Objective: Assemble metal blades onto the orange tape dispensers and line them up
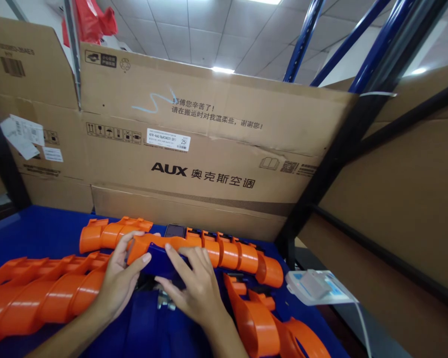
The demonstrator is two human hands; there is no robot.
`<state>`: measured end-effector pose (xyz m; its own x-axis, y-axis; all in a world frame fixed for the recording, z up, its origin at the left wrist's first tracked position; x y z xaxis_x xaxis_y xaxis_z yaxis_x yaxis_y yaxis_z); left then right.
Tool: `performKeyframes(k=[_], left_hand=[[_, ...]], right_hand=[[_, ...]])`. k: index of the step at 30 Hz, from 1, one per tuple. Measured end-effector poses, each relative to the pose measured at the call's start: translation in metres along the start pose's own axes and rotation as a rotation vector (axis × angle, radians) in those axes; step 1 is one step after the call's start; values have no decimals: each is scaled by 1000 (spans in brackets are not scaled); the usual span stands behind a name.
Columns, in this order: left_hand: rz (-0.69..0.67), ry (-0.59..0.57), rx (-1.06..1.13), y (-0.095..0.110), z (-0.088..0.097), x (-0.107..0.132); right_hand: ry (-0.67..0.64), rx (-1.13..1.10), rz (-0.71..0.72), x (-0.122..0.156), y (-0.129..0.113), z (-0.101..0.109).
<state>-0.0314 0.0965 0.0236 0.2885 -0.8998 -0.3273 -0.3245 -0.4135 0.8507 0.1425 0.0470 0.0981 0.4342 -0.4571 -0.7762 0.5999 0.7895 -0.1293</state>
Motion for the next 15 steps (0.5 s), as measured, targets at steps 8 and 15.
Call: performKeyframes(k=[8, 15], left_hand=[[67, -148, 119, -6, -12, 7], [67, -574, -116, -15, -48, 32]], right_hand=[[82, -152, -168, 1, 13, 8], [366, -739, -787, 37, 75, -17]])
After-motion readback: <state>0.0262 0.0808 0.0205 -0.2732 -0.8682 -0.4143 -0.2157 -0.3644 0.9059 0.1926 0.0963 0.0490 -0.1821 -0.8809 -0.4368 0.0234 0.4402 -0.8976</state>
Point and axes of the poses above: each hand's wrist, its own x-axis away from the middle knuckle, its own z-axis out of the back of the hand, y = z × x, the point moved 10 cm from there along -x, towards the middle knuckle, and after that the axes turned 1 degree about -z, right-handed, at the moved point
